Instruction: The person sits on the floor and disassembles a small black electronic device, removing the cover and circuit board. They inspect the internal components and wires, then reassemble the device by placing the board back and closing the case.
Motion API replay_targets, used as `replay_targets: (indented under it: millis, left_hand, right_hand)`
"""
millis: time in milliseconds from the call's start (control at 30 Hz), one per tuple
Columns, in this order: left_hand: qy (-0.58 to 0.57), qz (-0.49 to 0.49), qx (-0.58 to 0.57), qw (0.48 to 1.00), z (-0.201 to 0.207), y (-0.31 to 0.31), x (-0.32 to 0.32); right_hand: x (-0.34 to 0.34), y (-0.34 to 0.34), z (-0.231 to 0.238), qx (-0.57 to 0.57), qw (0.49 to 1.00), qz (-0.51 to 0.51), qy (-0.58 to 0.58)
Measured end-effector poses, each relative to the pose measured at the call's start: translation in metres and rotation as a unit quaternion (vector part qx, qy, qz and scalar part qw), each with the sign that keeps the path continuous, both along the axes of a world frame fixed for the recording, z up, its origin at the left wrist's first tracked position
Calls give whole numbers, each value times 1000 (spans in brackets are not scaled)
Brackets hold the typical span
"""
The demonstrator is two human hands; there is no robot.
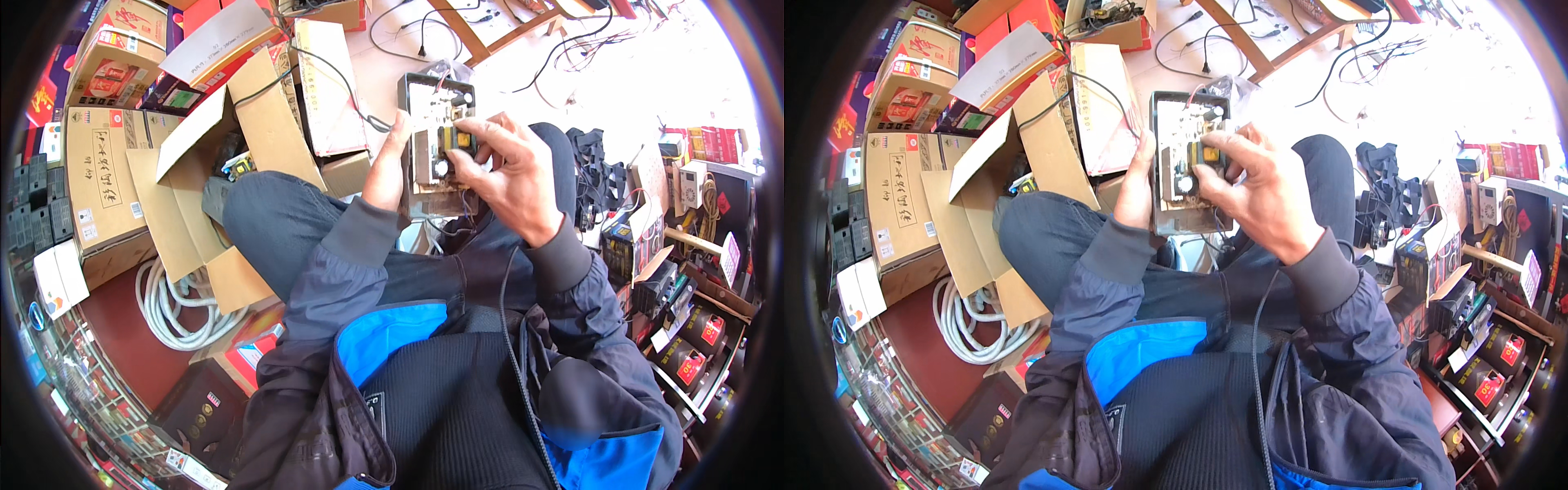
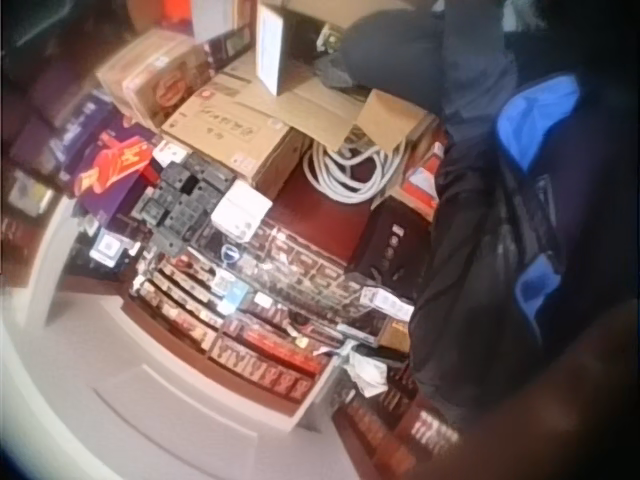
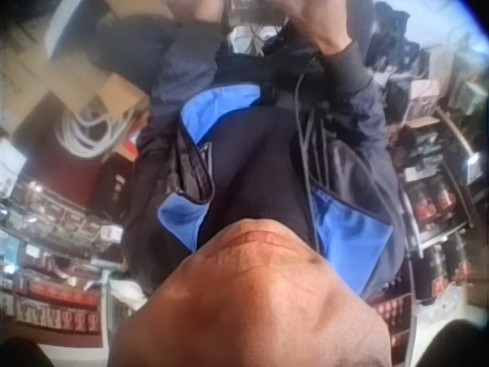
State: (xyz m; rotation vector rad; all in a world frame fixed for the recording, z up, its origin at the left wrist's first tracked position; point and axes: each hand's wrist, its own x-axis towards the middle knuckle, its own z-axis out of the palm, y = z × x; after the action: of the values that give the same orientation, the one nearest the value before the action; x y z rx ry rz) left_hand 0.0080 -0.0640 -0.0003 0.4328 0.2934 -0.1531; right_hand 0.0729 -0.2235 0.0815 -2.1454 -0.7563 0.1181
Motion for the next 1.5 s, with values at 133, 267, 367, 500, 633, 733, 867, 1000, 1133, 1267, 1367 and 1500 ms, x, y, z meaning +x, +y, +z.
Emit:
replay_targets:
  millis: [133,267,367,500,633,733,867,1000,1133,1267,1367,1500]
  left_hand:
    - [7,-13,-22,1000,0,2,5]
    - [12,-5,-8,1000,-1,2,5]
    - [13,9,23,1000,-1,2,4]
    - [14,6,3,1000,-1,3,4]
    - [20,8,6,1000,-1,3,3]
    - [2,1,-1,1000,0,3,1]
    - [13,8,0,1000,-3,4,1]
    - [12,-2,10,1000,-7,3,1]
    - [5,-10,19,1000,-8,3,0]
    - [15,-11,19,1000,-9,2,0]
    - [12,-3,12,1000,-10,1,2]
    - [21,-18,3,1000,-7,3,-1]
  right_hand:
    - [7,-2,-4,10,998,-9,58]
    - [14,-5,-5,-7,995,-1,101]
    - [15,-5,-5,-14,993,-2,121]
    - [14,-4,-7,-14,995,11,98]
    - [14,-4,-8,-31,995,11,98]
    - [13,-6,-7,-28,995,22,89]
    - [12,-6,-7,-15,995,34,96]
    - [10,-10,-7,-15,996,31,87]
    - [9,-12,-6,-13,996,37,81]
    - [9,-11,-8,-4,997,31,74]
    - [9,-10,-9,-4,997,37,71]
    - [9,-11,-9,-29,997,53,56]
